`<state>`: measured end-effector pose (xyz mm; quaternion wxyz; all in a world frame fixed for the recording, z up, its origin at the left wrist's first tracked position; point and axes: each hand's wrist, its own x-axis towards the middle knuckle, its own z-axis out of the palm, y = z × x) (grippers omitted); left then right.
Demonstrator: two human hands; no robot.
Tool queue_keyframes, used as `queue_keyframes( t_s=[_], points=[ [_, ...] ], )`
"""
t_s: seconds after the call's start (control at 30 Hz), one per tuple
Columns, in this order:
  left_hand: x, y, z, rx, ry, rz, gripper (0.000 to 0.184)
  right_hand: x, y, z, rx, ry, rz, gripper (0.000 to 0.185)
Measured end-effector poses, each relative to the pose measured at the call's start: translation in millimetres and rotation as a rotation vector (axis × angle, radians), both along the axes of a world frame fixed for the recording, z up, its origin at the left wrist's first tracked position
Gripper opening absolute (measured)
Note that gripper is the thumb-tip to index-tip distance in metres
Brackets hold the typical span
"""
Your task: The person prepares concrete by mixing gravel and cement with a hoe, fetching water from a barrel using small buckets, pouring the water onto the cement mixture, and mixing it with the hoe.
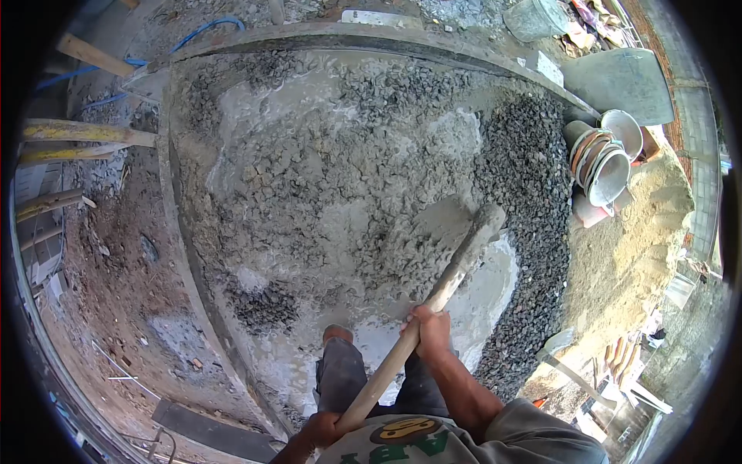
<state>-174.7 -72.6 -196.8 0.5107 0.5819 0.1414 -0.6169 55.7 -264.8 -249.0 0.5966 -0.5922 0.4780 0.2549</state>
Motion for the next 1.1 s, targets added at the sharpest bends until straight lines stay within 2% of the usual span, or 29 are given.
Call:
queue_keyframes(
  t_s=[0.03,0.1,0.13,0.17,0.2,0.23,0.3,0.37,0.4,0.47,0.53,0.57,0.6,0.63,0.67,0.83,0.93,1.0,1.1],
  points=[
    [18.0,0.7,-4.8,-0.023,-0.036,0.005,0.06,23.3,-5.7,10.0,-0.017,-0.061,-0.003,0.015],
    [60.7,-21.7,-46.3,-0.147,-0.361,0.156,0.056,83.6,-15.9,21.0,-0.074,-0.231,0.023,0.015],
    [105.7,-29.3,-56.8,-0.163,-0.3,0.067,0.052,118.3,-20.8,24.2,-0.121,-0.321,0.058,0.015],
    [143.8,-44.2,-73.6,-0.251,-0.32,0.202,0.051,156.5,-20.8,28.9,-0.15,-0.426,0.115,0.016],
    [185.0,-52.3,-84.8,-0.167,-0.512,0.173,0.055,194.1,-26.2,20.6,-0.125,-0.486,0.132,0.019],
    [217.1,-63.4,-109.7,-0.163,-0.598,0.235,0.053,231.4,-23.2,12.9,-0.151,-0.551,0.175,0.018],
    [272.1,-80.6,-150.8,-0.113,-0.623,0.374,0.05,297.7,-19.0,-32.8,-0.15,-0.606,0.245,0.018],
    [273.6,-98.3,-181.0,-0.201,-0.345,0.592,0.046,334.1,-8.5,-97.3,-0.131,-0.51,0.334,0.019],
    [269.9,-105.2,-190.6,-0.235,-0.198,0.721,0.046,334.1,-0.8,-135.9,-0.111,-0.406,0.403,0.019],
    [245.8,-112.3,-156.9,-0.135,0.028,0.944,0.052,286.3,14.7,-216.3,-0.015,-0.106,0.471,0.018],
    [220.4,-104.8,-145.0,-0.068,0.298,0.986,0.049,253.8,26.1,-277.2,-0.085,0.05,0.614,0.018],
    [231.5,-99.0,-139.0,-0.083,0.304,1.007,0.049,254.8,26.4,-302.4,-0.135,0.063,0.666,0.017],
    [250.7,-98.5,-131.6,-0.113,0.317,1.016,0.048,261.8,21.7,-306.7,-0.143,0.093,0.674,0.017],
    [262.5,-105.6,-122.5,-0.156,0.339,1.034,0.048,273.5,25.0,-272.4,-0.112,0.21,0.65,0.018],
    [272.7,-111.7,-121.2,-0.251,0.357,1.076,0.047,281.9,26.2,-267.3,-0.09,0.206,0.661,0.018],
    [248.6,-112.9,-155.3,-0.479,0.444,1.018,0.041,272.5,22.5,-276.5,-0.098,0.171,0.627,0.016],
    [225.2,-111.4,-154.6,-0.413,0.282,1.087,0.037,261.0,32.4,-264.8,-0.13,0.159,0.605,0.013],
    [202.9,-88.0,-157.8,-0.299,0.2,1.031,0.032,239.5,36.4,-272.1,-0.135,0.106,0.578,0.012],
    [152.6,-70.9,-174.6,-0.283,0.169,1.072,0.03,195.3,44.7,-277.9,-0.128,-0.009,0.494,0.022]
  ],
)
